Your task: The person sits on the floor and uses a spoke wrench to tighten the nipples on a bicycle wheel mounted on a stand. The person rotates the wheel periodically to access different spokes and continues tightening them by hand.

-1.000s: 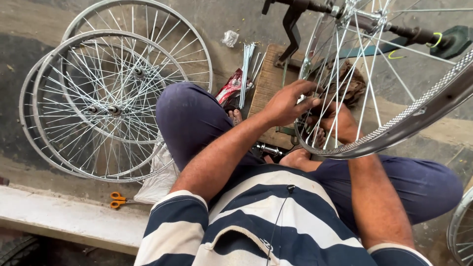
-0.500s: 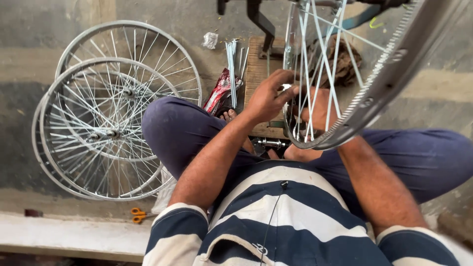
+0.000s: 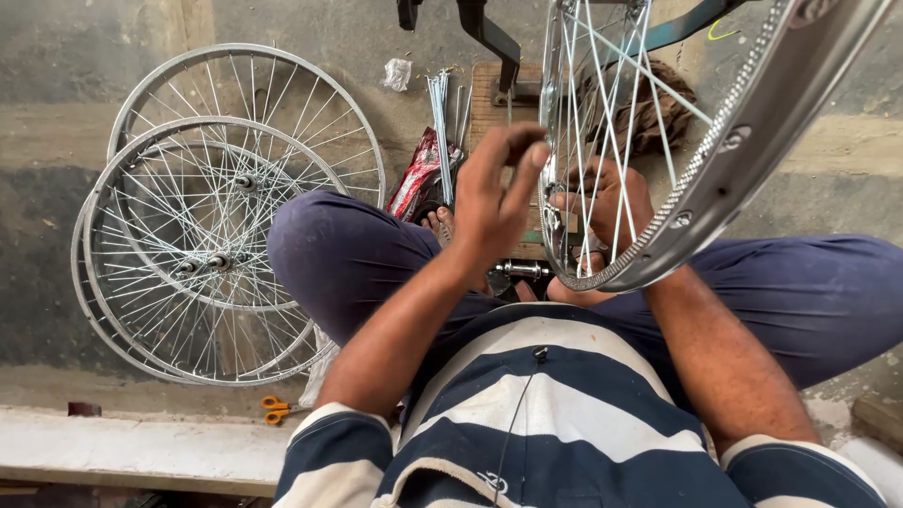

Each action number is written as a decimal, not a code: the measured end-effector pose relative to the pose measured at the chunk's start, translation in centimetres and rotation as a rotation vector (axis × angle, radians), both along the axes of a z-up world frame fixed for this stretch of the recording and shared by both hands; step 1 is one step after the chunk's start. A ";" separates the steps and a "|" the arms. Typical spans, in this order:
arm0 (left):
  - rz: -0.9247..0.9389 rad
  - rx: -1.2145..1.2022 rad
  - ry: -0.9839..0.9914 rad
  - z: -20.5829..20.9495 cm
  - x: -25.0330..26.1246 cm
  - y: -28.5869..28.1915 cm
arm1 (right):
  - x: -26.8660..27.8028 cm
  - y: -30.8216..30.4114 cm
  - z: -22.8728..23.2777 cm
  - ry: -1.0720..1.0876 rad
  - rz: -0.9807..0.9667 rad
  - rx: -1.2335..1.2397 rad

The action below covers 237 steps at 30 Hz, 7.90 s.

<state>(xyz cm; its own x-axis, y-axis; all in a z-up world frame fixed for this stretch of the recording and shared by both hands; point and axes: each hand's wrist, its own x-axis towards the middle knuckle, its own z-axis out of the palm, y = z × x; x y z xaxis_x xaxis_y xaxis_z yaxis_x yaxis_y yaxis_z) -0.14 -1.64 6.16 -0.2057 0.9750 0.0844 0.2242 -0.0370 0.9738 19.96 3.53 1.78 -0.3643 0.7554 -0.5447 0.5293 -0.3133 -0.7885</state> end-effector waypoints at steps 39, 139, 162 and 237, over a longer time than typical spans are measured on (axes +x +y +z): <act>-0.297 0.258 0.710 0.7 1.1 -8.0 | 3.9 -0.6 -1.9 0.024 -0.285 -0.189; -0.369 -0.201 -0.088 -6.3 -1.3 0.9 | -1.1 -3.5 1.6 0.153 0.017 0.224; -0.366 -0.264 0.492 -7.4 1.7 -0.3 | 0.4 -0.7 -1.0 0.053 0.168 0.162; -0.290 -0.260 0.060 -11.2 -0.3 2.7 | 0.2 -3.2 -1.4 0.100 -0.004 0.248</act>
